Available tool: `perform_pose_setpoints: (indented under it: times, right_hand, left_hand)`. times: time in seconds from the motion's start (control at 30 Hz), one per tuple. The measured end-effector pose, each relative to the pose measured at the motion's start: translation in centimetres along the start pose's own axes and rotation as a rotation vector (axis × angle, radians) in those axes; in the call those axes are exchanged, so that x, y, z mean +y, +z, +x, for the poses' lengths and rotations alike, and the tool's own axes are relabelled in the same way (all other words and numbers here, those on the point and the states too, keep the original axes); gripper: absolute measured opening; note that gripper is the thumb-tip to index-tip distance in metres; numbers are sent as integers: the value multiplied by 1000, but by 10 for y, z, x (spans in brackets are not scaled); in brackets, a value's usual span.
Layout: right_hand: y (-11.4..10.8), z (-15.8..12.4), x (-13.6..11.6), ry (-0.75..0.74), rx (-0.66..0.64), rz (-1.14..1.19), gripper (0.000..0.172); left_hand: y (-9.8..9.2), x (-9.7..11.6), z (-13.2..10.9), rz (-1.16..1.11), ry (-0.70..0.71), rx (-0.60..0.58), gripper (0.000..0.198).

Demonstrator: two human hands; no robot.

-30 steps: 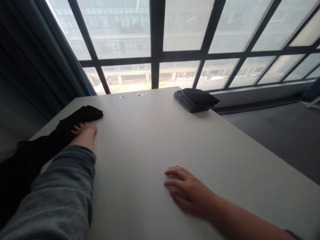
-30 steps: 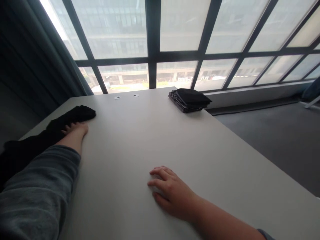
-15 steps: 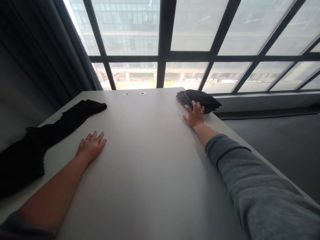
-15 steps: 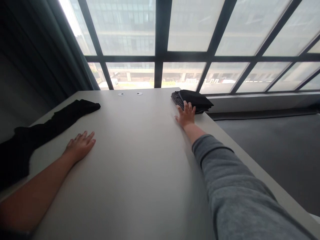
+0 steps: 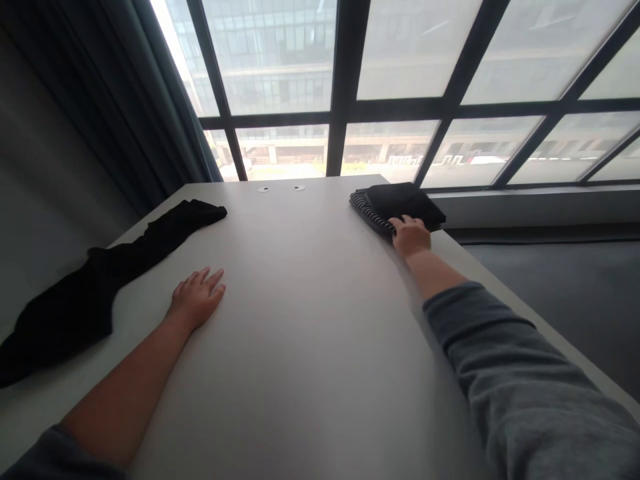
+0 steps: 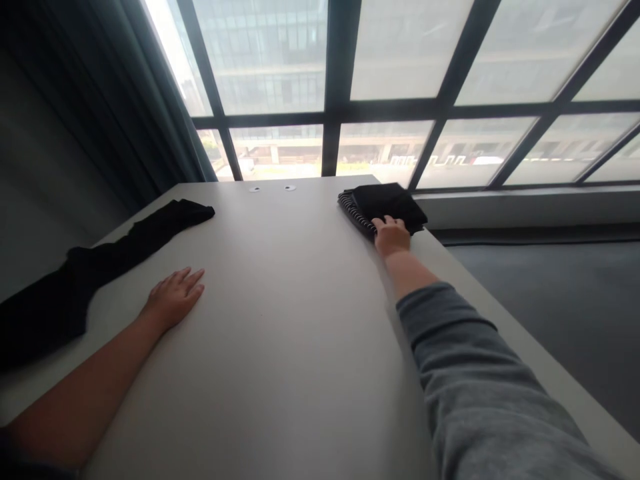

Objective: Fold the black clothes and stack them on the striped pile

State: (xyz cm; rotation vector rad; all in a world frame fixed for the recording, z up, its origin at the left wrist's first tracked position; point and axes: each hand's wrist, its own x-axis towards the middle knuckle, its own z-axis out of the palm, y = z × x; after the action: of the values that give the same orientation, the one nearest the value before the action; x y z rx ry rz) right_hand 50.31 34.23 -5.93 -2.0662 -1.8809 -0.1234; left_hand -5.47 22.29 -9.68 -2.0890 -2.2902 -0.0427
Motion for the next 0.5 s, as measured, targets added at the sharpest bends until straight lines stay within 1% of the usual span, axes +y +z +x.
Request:
perform_pose_setpoints:
  times: [0.1, 0.17, 0.2, 0.27, 0.3, 0.33, 0.37, 0.4, 0.43, 0.47, 0.5]
  right_hand:
    - [-27, -62, -35, -91, -34, -47, 45]
    - [-48, -116, -69, -193, -84, -122, 46]
    - [-60, -145, -89, -236, -136, -171, 45]
    - [-83, -201, -127, -296, -244, -201, 41]
    - [-93, -226, -143, -326, -289, -198, 39]
    - [-102, -247, -156, -369, -313, -185, 35]
    - [-109, -263, -165, -409, -320, -149, 30]
    - [-114, -274, -169, -446, -315, -97, 30]
    - [-117, -280, -170, -470, -298, -30, 34]
    - [-118, -281, -167, -476, -271, 47, 39]
    - [-118, -278, -162, -459, -239, 122, 40]
  left_hand:
    - [-4, 5, -1, -63, 13, 54, 63]
    - [-8, 20, -10, -173, 67, 98, 61]
    - [-10, 32, -18, -273, 120, 113, 60]
    - [-11, 64, -42, -591, 245, 104, 61]
    - [-10, 83, -57, -795, 307, 65, 63]
    - [-8, 103, -73, -1012, 329, 9, 66]
    - [-6, 122, -88, -1168, 347, -90, 67]
    - [-2, 139, -102, -1240, 358, -151, 69]
    - [0, 153, -114, -1246, 373, -167, 74]
    - [2, 163, -123, -1220, 385, -152, 81]
    - [3, 170, -131, -1173, 395, -111, 86]
